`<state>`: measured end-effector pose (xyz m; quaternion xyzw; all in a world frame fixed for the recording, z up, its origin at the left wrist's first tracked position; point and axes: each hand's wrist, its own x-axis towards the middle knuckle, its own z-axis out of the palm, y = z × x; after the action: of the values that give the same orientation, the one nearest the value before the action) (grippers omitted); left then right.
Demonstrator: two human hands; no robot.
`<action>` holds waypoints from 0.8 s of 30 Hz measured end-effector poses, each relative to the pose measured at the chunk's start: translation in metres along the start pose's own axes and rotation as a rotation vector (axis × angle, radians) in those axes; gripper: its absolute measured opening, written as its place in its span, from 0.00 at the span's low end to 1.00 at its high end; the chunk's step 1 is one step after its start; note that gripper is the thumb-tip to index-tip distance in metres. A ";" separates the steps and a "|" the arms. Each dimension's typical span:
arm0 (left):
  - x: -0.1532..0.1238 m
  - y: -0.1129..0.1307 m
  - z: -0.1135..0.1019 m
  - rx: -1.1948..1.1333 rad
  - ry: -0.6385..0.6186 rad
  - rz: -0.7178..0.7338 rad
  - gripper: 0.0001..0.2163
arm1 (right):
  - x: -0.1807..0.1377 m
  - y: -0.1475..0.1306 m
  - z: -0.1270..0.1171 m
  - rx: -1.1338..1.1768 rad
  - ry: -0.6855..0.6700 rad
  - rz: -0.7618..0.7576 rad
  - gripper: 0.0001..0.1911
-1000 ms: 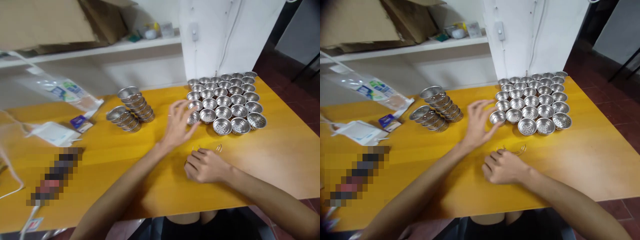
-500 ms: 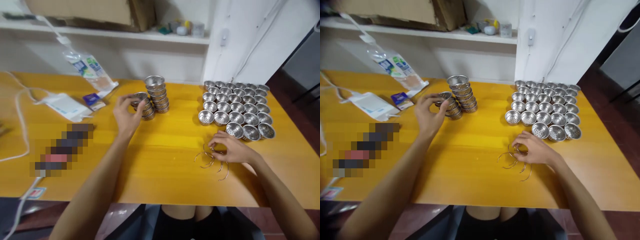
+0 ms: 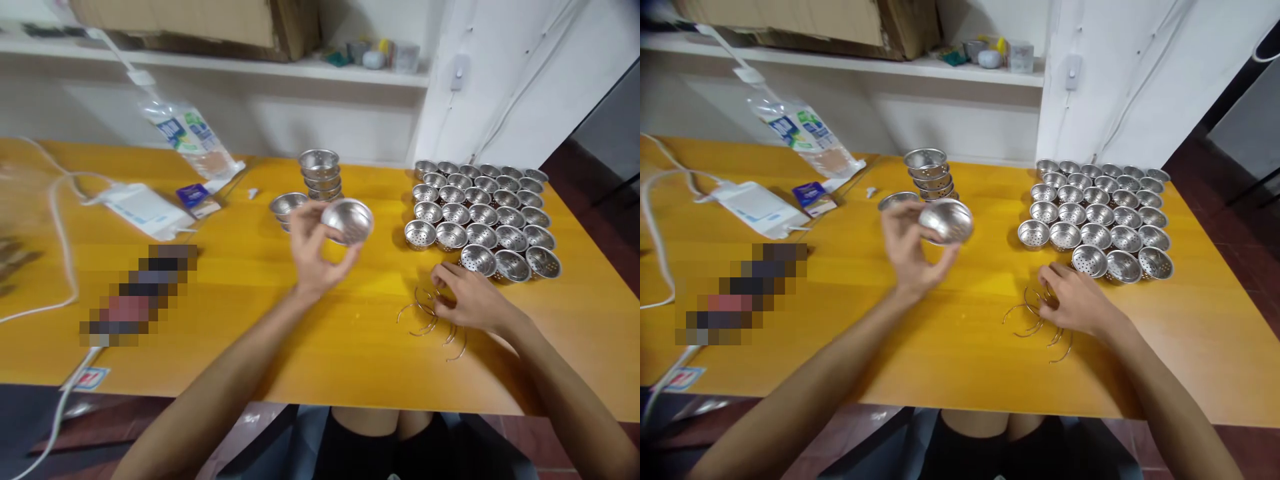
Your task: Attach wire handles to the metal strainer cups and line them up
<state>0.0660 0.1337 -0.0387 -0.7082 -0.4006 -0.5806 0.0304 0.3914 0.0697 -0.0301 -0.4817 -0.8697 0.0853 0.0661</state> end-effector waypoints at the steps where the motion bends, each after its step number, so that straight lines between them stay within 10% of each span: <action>1: -0.009 0.011 0.010 -0.079 -0.108 0.017 0.13 | 0.000 0.002 -0.001 0.004 -0.010 0.022 0.13; 9: -0.031 0.021 0.030 -0.371 -0.635 -0.071 0.10 | 0.003 -0.001 -0.001 0.060 -0.093 0.078 0.18; 24: -0.033 0.003 0.033 -0.368 -0.717 -0.430 0.30 | 0.000 -0.028 0.005 -0.336 -0.064 0.075 0.09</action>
<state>0.0939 0.1316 -0.0759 -0.7590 -0.4139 -0.3534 -0.3575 0.3670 0.0543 -0.0290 -0.5153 -0.8547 -0.0436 -0.0466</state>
